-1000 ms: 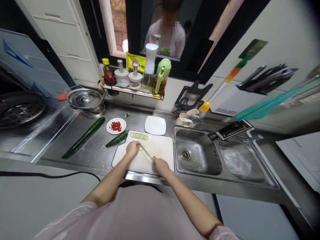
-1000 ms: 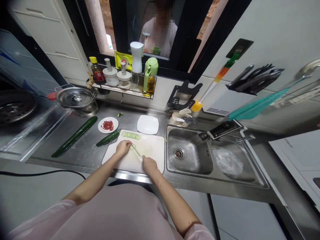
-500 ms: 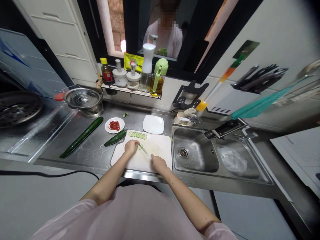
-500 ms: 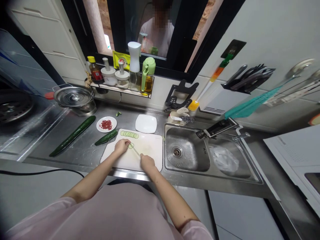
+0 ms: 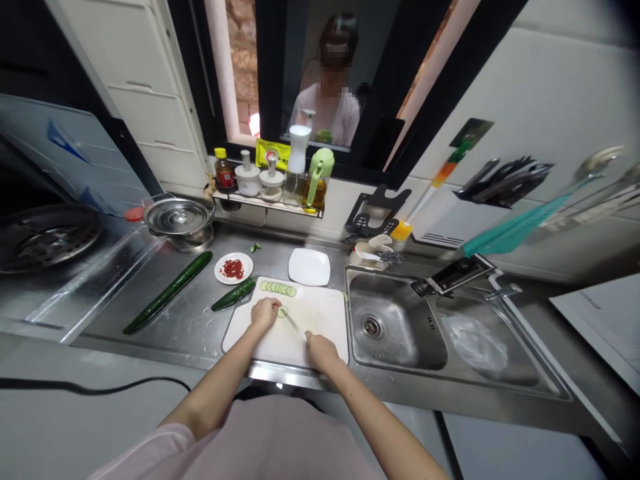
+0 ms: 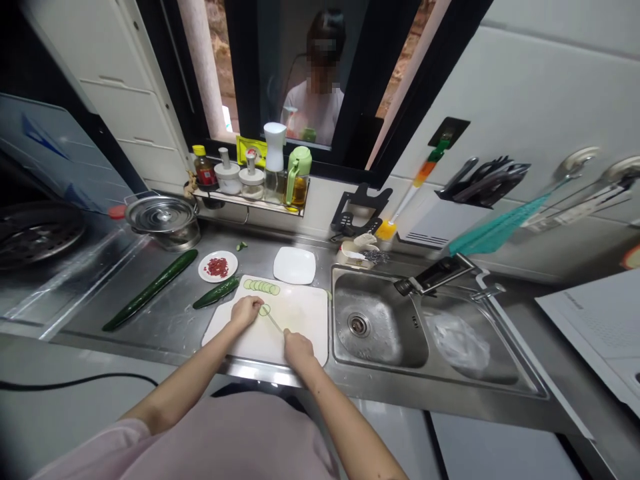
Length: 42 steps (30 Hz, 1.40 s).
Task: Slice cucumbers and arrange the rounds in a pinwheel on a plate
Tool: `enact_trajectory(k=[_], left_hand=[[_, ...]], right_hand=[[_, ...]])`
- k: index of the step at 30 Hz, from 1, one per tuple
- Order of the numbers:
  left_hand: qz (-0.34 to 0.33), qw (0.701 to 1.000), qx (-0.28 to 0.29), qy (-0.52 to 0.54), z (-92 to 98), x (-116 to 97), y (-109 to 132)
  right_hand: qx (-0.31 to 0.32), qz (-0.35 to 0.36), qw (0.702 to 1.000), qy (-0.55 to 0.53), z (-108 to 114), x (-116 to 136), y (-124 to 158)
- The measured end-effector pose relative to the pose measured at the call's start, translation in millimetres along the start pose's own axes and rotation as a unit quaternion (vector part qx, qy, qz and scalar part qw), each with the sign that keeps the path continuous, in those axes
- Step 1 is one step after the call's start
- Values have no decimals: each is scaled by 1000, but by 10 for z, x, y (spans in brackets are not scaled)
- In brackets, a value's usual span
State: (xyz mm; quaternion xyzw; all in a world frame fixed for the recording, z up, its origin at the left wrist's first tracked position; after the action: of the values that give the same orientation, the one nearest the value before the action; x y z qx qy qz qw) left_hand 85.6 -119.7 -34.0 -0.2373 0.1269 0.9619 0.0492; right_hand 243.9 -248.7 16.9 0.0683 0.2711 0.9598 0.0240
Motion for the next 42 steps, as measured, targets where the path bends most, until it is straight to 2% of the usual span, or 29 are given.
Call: enact_trajectory(k=[8, 11, 15, 21, 29, 34, 42], left_hand=[[-12, 1000, 1, -14, 7, -77, 60], [-12, 1000, -15, -14, 5, -113, 91], [-3, 1000, -23, 20, -18, -122, 142], [53, 992, -52, 102, 46, 53, 172], [82, 988, -124, 40, 331, 281, -16], [72, 989, -126, 15, 385, 364, -104], [43, 994, -100, -31, 347, 388, -109]], right_hand=[[-3, -17, 1000, 0, -87, -148, 222], [3, -21, 1000, -6, -155, -232, 285], [3, -26, 999, -25, -212, -325, 326], [8, -23, 998, -55, -186, -377, 307], [12, -9, 997, -78, -154, -397, 290], [12, -4, 997, -81, -151, -405, 285], [15, -12, 996, -82, -135, -406, 295]])
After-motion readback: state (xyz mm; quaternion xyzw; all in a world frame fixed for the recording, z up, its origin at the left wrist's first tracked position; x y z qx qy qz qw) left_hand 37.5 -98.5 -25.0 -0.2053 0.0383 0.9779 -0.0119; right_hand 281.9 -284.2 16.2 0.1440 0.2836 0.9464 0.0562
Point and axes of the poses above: each hand's wrist, its own y-axis away from the middle knuckle, its own z-axis out of the back of the hand, x = y × z, the point moved 5 cm from there along -y, towards the middle knuckle, and after that the axes turned 3 degrees about -x, right-handed, at the moved point
